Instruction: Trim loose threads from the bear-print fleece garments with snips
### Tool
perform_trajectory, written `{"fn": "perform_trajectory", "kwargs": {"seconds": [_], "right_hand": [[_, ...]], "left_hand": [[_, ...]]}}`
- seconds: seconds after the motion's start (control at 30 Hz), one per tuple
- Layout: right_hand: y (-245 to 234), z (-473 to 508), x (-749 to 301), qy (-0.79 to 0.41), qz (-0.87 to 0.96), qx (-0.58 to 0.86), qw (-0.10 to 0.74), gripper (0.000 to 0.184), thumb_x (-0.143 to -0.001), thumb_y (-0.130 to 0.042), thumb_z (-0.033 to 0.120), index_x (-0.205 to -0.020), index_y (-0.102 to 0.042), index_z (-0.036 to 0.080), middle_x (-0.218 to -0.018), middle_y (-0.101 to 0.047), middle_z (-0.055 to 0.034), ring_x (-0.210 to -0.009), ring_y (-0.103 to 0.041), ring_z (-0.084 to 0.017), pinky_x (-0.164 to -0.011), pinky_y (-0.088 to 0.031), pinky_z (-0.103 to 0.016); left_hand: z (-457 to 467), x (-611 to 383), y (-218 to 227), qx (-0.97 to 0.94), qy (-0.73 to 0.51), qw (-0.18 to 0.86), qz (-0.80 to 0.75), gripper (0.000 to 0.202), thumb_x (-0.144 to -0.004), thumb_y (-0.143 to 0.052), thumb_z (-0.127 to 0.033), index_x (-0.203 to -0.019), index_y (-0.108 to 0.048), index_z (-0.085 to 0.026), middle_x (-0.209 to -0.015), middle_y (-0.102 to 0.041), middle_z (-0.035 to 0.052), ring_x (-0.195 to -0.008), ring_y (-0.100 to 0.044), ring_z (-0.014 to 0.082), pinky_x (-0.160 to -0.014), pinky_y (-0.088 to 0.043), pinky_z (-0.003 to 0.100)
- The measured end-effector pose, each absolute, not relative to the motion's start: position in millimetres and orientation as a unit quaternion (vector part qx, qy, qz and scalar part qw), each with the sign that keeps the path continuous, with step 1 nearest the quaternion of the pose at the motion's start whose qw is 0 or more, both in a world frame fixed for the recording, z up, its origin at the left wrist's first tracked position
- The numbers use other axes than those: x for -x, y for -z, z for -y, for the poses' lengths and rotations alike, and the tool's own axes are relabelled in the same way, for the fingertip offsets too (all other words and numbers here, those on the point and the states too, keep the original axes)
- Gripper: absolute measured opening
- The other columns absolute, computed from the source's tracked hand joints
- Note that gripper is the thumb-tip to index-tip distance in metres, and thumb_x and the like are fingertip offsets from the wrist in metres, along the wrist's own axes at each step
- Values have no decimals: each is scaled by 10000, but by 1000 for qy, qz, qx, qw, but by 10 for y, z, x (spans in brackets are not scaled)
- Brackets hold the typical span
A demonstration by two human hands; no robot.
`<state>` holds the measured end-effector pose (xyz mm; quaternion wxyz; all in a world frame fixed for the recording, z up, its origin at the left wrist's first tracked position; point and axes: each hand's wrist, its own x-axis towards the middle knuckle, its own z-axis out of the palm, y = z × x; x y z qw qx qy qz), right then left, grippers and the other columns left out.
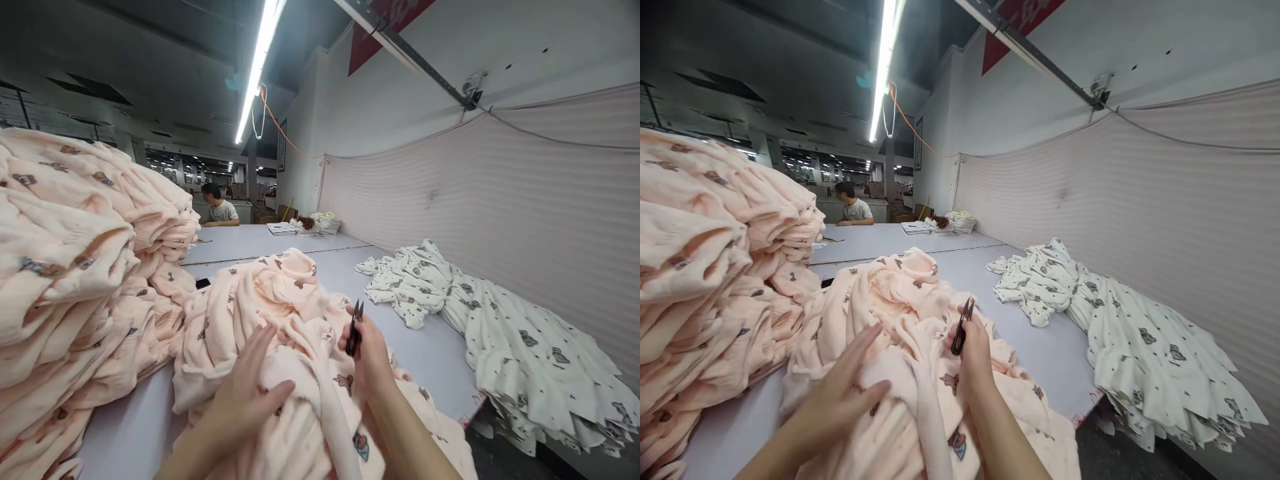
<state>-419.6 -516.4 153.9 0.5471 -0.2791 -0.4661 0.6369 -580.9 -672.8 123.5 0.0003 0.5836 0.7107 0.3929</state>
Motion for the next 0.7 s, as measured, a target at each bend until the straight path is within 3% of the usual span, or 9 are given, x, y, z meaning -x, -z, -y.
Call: {"fn": "perform_trajectory", "kwargs": {"seconds": [0.07, 0.13, 0.2, 0.3, 0.43, 0.57, 0.7], "right_hand": [[-1276, 5354, 4094, -636, 454, 298, 548, 153, -850, -493, 344, -875, -552, 205, -492, -478, 92, -421, -464, -96, -436, -386, -192], [-983, 5564, 4128, -630, 447, 317, 551, 200, -859, -505, 373, -759, -532, 203, -484, -489, 78, -469, -494, -108, -500, -416, -205], [-718, 5763, 4232, -624, 451, 320, 552, 251, -857, -532, 438, -779, -552, 200, -507, -514, 65, -503, -511, -122, -548, -438, -224], [-515, 5928, 4314, -616, 469, 299, 558, 343, -804, -595, 543, -845, -569, 203, -521, -510, 65, -485, -505, -125, -521, -436, -228], [-777, 5717, 4088, -619, 502, 328, 507, 409, -784, -601, 580, -922, -577, 196, -580, -592, 30, -408, -491, -112, -400, -378, -203], [-1338, 5240, 3924, -512, 644, 342, 454, 335, -816, -582, 463, -1003, -652, 195, -788, -670, -31, -484, -545, -134, -394, -378, -213], [-1560, 4940, 4180, -495, 726, 301, 370, 318, -800, -541, 302, -1077, -660, 203, -786, -671, -14, -500, -526, -130, -469, -409, -223]], "left_hand": [[6446, 5936, -922, -642, -350, -45, -681, 483, -820, -533, -262, -1302, -497, -249, -1347, -555, 77, -1312, -414, 311, -1109, -229, 569], [6326, 6121, -499, -686, -354, -91, -629, 400, -790, -539, -296, -1181, -600, -234, -1243, -635, 99, -1217, -519, 332, -1081, -230, 626], [6391, 6300, -121, -653, -414, -107, -625, 447, -783, -533, -320, -1211, -589, -207, -1298, -593, 134, -1255, -477, 351, -1081, -263, 605], [6685, 6442, 115, -574, -465, 4, -674, 466, -808, -533, -350, -1258, -575, -237, -1390, -517, 94, -1363, -328, 341, -1128, -233, 538], [6955, 6459, -190, -480, -505, 170, -697, 462, -839, -503, -386, -1290, -548, -296, -1424, -484, 21, -1386, -290, 312, -1153, -140, 521], [6870, 6423, -874, -499, -484, 253, -673, 404, -766, -593, -350, -1155, -656, -257, -1373, -539, 56, -1352, -334, 354, -1133, -176, 524], [6650, 6180, -1489, -528, -447, 292, -660, 312, -799, -579, -444, -1013, -693, -248, -1410, -489, 86, -1358, -324, 346, -1097, -255, 514]]}}
